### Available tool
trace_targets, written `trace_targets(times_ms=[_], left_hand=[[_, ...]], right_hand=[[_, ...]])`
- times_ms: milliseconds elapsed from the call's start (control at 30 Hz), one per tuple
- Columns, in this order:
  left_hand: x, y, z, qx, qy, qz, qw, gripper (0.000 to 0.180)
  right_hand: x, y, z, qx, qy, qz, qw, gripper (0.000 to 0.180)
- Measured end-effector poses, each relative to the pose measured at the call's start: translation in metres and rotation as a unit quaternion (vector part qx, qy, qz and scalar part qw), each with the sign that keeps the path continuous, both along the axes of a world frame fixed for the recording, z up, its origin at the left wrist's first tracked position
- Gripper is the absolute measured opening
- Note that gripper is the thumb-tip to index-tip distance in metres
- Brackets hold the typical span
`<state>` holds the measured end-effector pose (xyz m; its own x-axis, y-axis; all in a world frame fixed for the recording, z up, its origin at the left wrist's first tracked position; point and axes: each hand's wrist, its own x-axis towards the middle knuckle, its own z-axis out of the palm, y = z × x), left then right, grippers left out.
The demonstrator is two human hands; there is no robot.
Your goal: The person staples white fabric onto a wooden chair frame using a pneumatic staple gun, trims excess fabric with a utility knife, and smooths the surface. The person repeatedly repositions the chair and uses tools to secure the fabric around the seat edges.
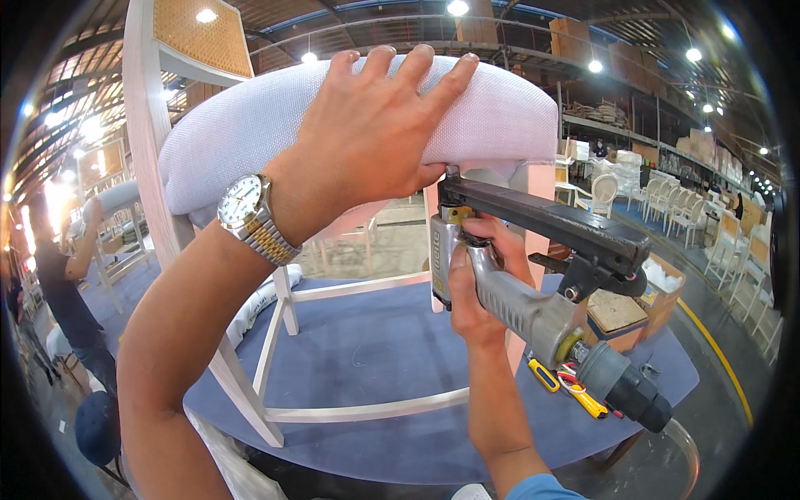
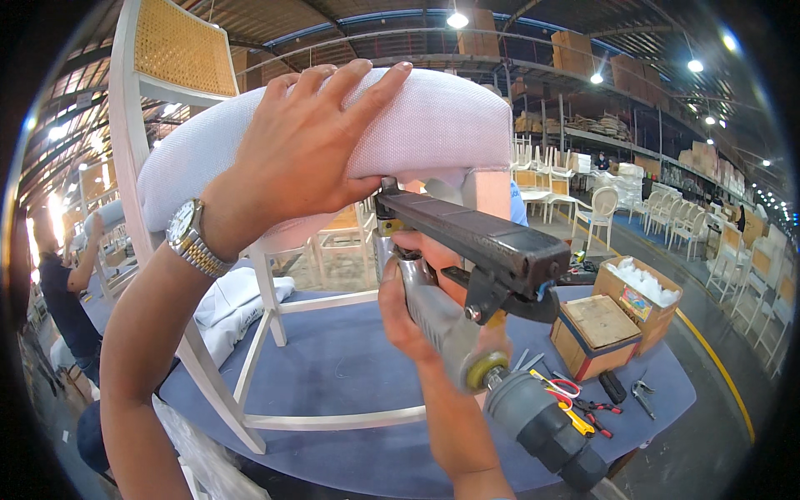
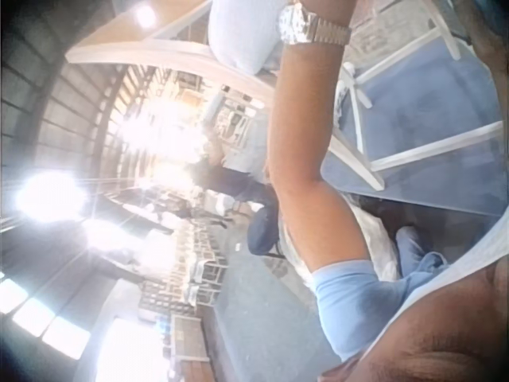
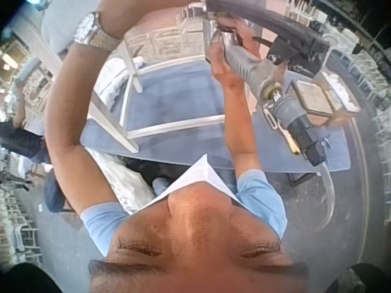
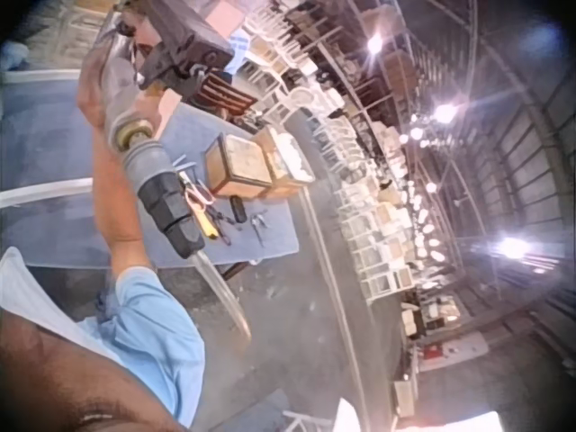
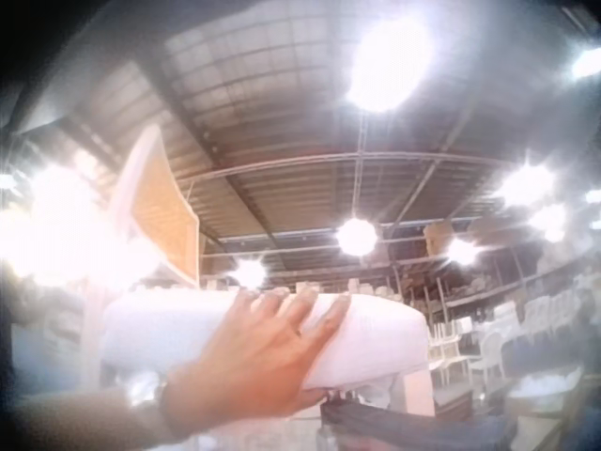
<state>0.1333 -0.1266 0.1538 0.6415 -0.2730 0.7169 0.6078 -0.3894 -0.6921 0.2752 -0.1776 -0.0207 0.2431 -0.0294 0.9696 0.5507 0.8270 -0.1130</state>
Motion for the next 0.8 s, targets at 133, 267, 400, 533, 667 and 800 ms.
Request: trace_targets(times_ms=[133,267,400,533,667,800], left_hand=[[0.002,-0.005,-0.002,-0.005,-0.016,-0.002,1.000,0.106],[0.003,-0.005,-0.004,-0.005,-0.022,0.008,1.000,0.106],[0.005,-0.004,-0.006,0.004,-0.024,0.007,1.000,0.105],[0.007,0.001,-0.006,0.041,-0.036,0.033,0.998,0.102],[0.007,-0.003,-0.006,0.030,-0.033,0.020,0.999,0.089],[0.009,-0.003,-0.010,0.049,-0.029,0.008,0.998,0.081]], right_hand=[[0.003,0.001,0.005,0.002,-0.015,-0.044,0.999,0.031],[0.001,0.001,0.007,-0.005,-0.014,-0.024,1.000,0.031],[0.002,0.001,0.008,-0.012,-0.023,-0.011,1.000,0.031],[-0.003,-0.002,0.012,-0.021,-0.046,-0.050,0.997,0.029],[-0.006,-0.003,0.014,-0.033,-0.029,0.025,0.999,0.028],[-0.004,0.004,0.013,-0.033,-0.025,0.040,0.998,0.030]])
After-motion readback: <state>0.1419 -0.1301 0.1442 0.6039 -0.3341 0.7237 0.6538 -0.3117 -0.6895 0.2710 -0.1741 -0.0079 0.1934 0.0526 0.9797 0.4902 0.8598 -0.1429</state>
